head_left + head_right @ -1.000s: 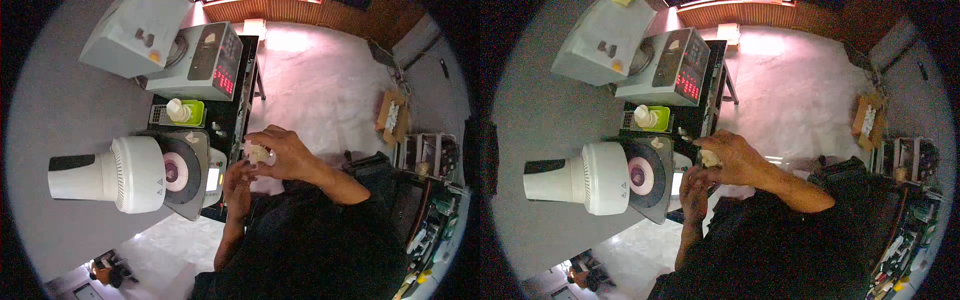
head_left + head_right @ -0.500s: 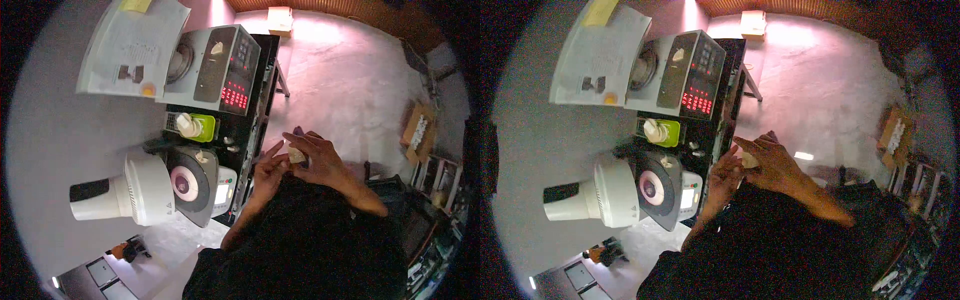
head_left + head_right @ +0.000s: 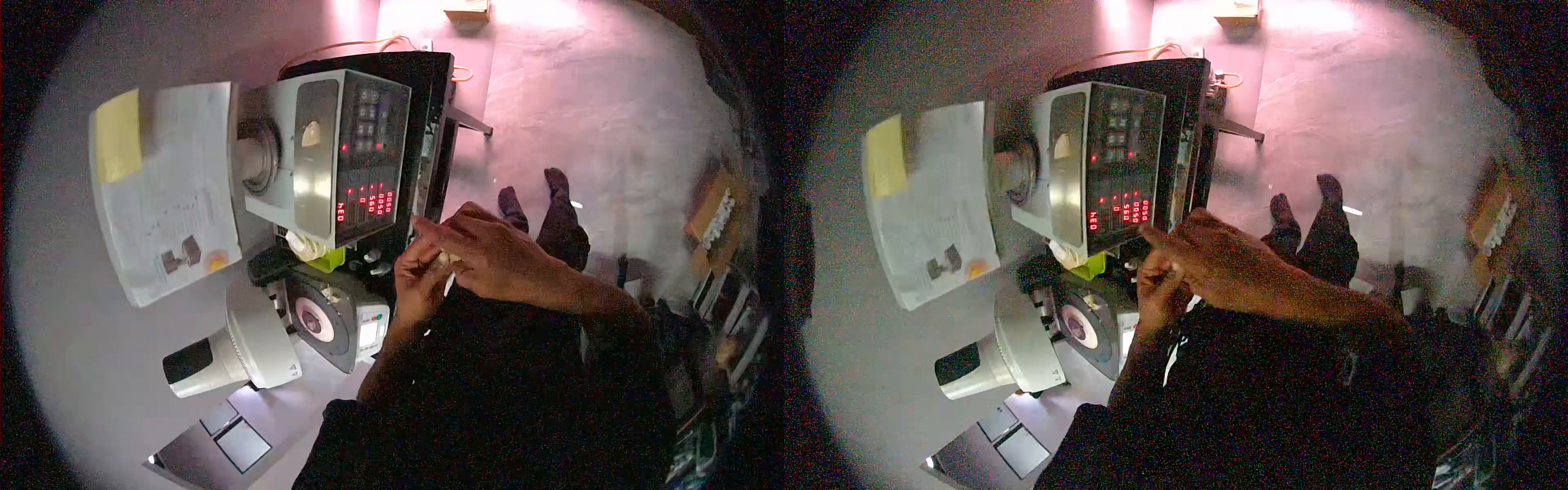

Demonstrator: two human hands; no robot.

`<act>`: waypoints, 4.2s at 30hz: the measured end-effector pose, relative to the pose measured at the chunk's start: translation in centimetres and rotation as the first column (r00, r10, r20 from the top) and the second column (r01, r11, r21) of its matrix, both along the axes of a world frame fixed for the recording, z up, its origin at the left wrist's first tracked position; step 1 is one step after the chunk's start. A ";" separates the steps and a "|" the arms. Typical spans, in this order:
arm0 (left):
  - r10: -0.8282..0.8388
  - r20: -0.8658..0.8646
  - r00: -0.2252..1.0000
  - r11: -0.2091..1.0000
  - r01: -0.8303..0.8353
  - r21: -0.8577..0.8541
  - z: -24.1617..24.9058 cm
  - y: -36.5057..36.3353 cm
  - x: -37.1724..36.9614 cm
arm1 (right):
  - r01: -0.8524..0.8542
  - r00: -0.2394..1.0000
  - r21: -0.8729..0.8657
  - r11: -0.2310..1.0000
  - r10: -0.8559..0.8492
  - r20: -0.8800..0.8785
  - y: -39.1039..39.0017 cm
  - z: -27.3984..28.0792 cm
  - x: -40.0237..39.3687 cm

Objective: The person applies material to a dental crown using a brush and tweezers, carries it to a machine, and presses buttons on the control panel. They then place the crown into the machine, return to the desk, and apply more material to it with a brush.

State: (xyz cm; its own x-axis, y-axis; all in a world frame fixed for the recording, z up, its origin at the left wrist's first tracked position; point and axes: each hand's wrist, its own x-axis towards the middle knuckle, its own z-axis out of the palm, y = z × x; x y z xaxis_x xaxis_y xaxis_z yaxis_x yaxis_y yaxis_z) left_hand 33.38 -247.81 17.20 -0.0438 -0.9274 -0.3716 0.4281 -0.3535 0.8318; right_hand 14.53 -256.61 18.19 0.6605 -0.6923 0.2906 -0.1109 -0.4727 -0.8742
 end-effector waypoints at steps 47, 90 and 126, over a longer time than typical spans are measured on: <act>0.329 0.156 0.931 0.940 -0.339 0.040 -7.1 -0.5 4.7 | 0.356 0.902 0.191 0.915 -0.389 0.184 -14.4 -18.0 14.1; 0.384 0.089 0.919 0.923 -0.383 -0.028 -5.9 -0.8 3.1 | 0.443 0.887 0.190 0.876 -0.459 0.050 -12.2 -12.0 8.0; 0.400 0.128 0.908 0.915 -0.386 -0.119 0.0 -1.2 3.9 | -0.058 0.998 0.106 0.993 0.055 0.029 -6.2 -0.9 6.6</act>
